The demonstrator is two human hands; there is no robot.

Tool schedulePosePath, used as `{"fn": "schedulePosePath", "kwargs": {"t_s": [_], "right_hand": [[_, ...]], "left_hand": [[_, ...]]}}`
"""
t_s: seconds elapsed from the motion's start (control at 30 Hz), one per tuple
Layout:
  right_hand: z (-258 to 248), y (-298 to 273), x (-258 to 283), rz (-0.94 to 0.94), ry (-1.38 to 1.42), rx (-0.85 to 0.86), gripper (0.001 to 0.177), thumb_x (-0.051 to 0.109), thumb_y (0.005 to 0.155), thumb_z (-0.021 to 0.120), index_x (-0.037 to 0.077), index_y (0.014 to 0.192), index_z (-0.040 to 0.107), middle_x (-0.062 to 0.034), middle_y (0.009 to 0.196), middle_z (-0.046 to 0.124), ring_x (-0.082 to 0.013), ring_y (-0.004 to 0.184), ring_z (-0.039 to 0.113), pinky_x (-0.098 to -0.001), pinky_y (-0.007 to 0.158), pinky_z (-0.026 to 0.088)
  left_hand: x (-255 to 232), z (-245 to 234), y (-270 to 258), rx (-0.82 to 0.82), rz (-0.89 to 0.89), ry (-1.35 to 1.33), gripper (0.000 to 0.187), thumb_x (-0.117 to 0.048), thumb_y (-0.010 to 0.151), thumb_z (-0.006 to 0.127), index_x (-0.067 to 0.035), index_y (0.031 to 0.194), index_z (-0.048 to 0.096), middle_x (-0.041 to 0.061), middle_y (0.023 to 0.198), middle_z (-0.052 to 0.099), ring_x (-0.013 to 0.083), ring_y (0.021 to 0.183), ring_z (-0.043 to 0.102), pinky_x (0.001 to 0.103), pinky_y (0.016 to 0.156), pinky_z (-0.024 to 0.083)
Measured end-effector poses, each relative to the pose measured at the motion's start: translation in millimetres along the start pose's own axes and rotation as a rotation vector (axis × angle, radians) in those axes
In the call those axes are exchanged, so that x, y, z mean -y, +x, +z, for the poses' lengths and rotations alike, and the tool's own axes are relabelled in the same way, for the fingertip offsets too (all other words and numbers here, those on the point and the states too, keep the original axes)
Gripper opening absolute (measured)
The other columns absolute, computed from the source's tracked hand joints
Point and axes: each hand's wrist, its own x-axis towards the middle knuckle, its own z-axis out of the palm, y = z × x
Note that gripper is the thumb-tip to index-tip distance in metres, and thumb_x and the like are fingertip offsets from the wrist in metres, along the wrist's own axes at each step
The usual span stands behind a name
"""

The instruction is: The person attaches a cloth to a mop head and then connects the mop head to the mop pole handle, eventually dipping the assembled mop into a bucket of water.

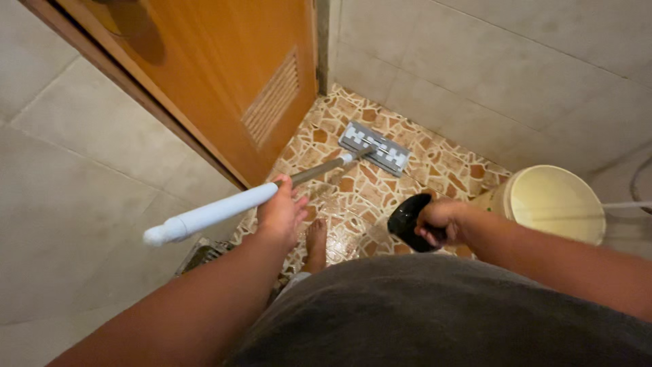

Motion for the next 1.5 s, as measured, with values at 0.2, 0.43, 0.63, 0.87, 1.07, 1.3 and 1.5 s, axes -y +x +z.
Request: {"fn": "schedulePosePath", "kwargs": {"t_s": [0.2, 0.43, 0.63, 0.87, 1.07, 1.3, 1.5], "right_hand": [[-17, 27, 108, -0.244, 0.057, -0.046, 0.013, 0.004, 0.092, 0.060, 0.000, 0.080, 0.063, -0.0100, 0.065, 0.061, -0.0167, 0.051, 0.056, -0.0300, 0.045, 0.046], [-59, 10, 202, -0.545, 0.252, -0.096, 0.012, 0.002, 0.092, 0.061, 0.001, 0.080, 0.061, -0.0105, 0.068, 0.060, -0.0175, 0.052, 0.057, -0.0311, 0.045, 0.046], [-79, 28, 118, -0.347, 0.647, 0.109, 0.016, 0.019, 0.104, 0.052, 0.006, 0.102, 0.062, -0.0043, 0.079, 0.067, -0.0114, 0.055, 0.061, -0.0260, 0.047, 0.049], [-101, 57, -26, -0.043, 0.995, -0.034, 0.013, 0.024, 0.105, 0.053, 0.016, 0.116, 0.054, -0.0028, 0.084, 0.067, -0.0126, 0.062, 0.061, -0.0281, 0.056, 0.051], [-189, 56, -80, -0.092, 1.327, -0.184, 0.017, 0.018, 0.107, 0.053, 0.011, 0.122, 0.054, -0.0091, 0.097, 0.065, -0.0137, 0.068, 0.066, -0.0272, 0.062, 0.057], [-247, -31, -73, -0.421, 1.490, -0.151, 0.069, 0.053, 0.109, 0.036, -0.005, 0.148, 0.036, -0.0280, 0.136, 0.052, -0.0308, 0.113, 0.054, -0.0502, 0.097, 0.049], [-127, -96, -39, -0.356, 1.084, -0.108, 0.058, 0.045, 0.109, 0.030, -0.001, 0.145, 0.041, -0.0250, 0.144, 0.053, -0.0386, 0.131, 0.056, -0.0529, 0.112, 0.042]], "left_hand": [[-35, 18, -32, 0.048, 0.084, 0.184, 0.047, -0.045, 0.090, 0.067, -0.028, 0.133, 0.062, 0.000, 0.120, 0.066, 0.0185, 0.098, 0.066, 0.035, 0.075, 0.051], [-69, 66, -51, 0.173, 0.347, 0.379, 0.050, -0.047, 0.089, 0.072, -0.016, 0.128, 0.069, 0.005, 0.100, 0.070, 0.0141, 0.083, 0.062, 0.031, 0.070, 0.052], [-78, 92, -42, 0.100, 0.355, 0.369, 0.046, -0.047, 0.090, 0.070, -0.012, 0.120, 0.074, 0.006, 0.090, 0.068, 0.0162, 0.073, 0.059, 0.035, 0.067, 0.052], [-71, 122, -34, 0.213, 0.416, 0.517, 0.040, -0.051, 0.094, 0.063, -0.015, 0.113, 0.066, 0.002, 0.085, 0.066, 0.0127, 0.072, 0.058, 0.031, 0.068, 0.051], [-50, 152, -59, 0.236, 0.410, 0.681, 0.040, -0.052, 0.093, 0.063, -0.015, 0.109, 0.064, 0.010, 0.087, 0.067, 0.0177, 0.076, 0.061, 0.036, 0.071, 0.051], [-16, 161, -68, 0.356, 0.738, 0.676, 0.040, -0.049, 0.094, 0.064, -0.012, 0.109, 0.065, 0.009, 0.100, 0.072, 0.0214, 0.099, 0.066, 0.037, 0.092, 0.050], [-12, 153, -85, 0.393, 0.736, 0.712, 0.051, -0.049, 0.095, 0.065, -0.008, 0.126, 0.058, 0.015, 0.115, 0.069, 0.0244, 0.112, 0.063, 0.036, 0.099, 0.047]]}}
